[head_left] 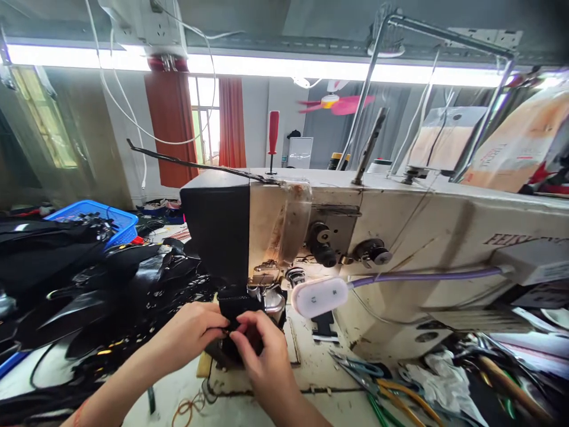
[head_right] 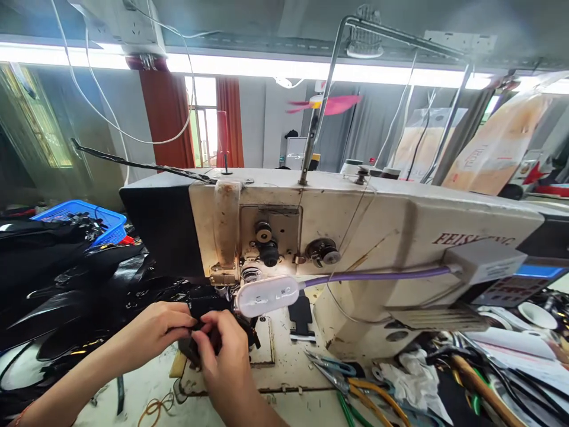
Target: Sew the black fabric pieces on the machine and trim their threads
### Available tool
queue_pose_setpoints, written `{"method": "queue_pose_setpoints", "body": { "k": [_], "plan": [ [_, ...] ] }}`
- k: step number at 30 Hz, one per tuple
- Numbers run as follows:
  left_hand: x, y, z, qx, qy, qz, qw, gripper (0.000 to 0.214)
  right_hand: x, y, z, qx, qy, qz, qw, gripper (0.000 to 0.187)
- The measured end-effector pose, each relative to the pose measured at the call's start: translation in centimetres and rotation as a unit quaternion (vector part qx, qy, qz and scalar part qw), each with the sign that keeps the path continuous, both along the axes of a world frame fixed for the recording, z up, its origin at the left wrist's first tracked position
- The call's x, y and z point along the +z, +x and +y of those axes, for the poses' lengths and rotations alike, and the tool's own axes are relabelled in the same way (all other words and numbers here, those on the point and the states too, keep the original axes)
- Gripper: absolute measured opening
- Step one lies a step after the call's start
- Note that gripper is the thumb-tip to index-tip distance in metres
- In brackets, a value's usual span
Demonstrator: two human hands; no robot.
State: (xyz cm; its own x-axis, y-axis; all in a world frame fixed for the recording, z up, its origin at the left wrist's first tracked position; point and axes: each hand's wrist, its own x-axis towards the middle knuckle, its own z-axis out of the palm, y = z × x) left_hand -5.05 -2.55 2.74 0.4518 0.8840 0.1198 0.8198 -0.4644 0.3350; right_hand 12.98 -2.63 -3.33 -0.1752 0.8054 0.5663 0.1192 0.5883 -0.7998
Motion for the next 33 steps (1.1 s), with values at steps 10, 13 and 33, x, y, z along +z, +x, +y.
{"method": "queue_pose_setpoints", "body": {
  "k": [10, 13, 33],
  "plan": [
    [0.6, 1.8, 0.2, -0.057, 0.022, -0.055, 0.997, 0.012, 0.5, 1.6, 0.3, -0.003, -0.102, 0.044, 0.994, 0.014],
    [0.0, 2.9, 0.8, -0.023, 0.057, -0.09, 0.994, 0.017, 0.2, 1.8, 0.6, -0.062, -0.033, 0.032, 0.997, 0.017],
    [-1.3, 4.3, 4.1, 0.144, 0.019, -0.223, 0.964, 0.025, -2.1, 3.7, 3.5, -0.243, 0.237, -0.109, 0.934, 0.018]
  ]
}}
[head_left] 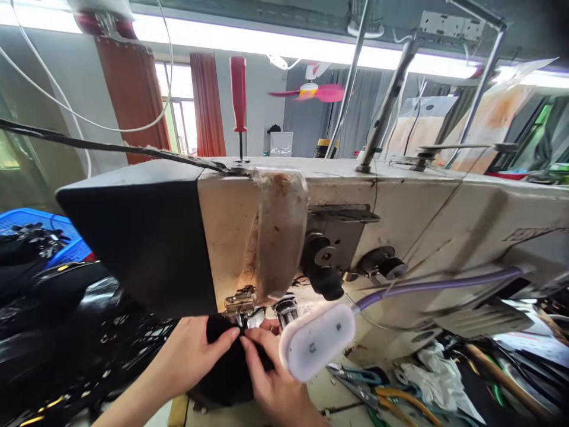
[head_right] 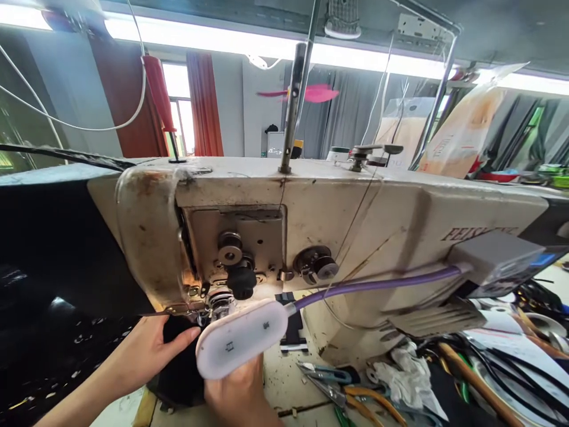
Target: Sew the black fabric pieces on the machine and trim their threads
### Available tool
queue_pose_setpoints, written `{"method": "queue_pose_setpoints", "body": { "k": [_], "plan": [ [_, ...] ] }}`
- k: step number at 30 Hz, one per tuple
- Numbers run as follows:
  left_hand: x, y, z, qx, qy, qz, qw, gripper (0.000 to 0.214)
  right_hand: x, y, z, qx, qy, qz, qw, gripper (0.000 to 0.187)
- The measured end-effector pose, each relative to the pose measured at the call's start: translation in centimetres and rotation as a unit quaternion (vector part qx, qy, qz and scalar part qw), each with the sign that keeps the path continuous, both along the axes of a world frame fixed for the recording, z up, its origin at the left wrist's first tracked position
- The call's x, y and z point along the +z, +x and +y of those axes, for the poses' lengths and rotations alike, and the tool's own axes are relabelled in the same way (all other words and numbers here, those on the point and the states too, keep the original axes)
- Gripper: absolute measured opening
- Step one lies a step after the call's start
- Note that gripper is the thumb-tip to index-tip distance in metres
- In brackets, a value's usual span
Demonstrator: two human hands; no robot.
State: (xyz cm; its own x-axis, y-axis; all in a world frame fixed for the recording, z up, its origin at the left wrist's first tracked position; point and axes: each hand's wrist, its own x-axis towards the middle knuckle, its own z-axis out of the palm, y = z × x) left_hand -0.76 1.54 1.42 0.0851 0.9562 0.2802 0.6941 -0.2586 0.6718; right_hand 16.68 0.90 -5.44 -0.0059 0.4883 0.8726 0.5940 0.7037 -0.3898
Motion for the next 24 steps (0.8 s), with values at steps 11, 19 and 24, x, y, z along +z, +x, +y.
{"method": "queue_pose_setpoints", "body": {
  "k": [11, 19, 24],
  "plan": [
    [2.0, -0.7, 1.4, -0.041, -0.144, -0.019, 0.989, 0.018, -1.9, 0.8, -0.2, -0.064, 0.059, -0.119, 0.989, 0.036],
    [1.4, -0.5, 1.9, -0.049, -0.179, -0.09, 0.979, 0.025, -1.1, 0.5, -0.4, -0.076, 0.058, -0.132, 0.987, 0.025],
    [1.3, -0.3, 1.9, -0.038, -0.21, -0.104, 0.971, 0.035, -1.0, 0.5, -0.7, -0.1, 0.056, -0.127, 0.985, 0.027]
  ]
}}
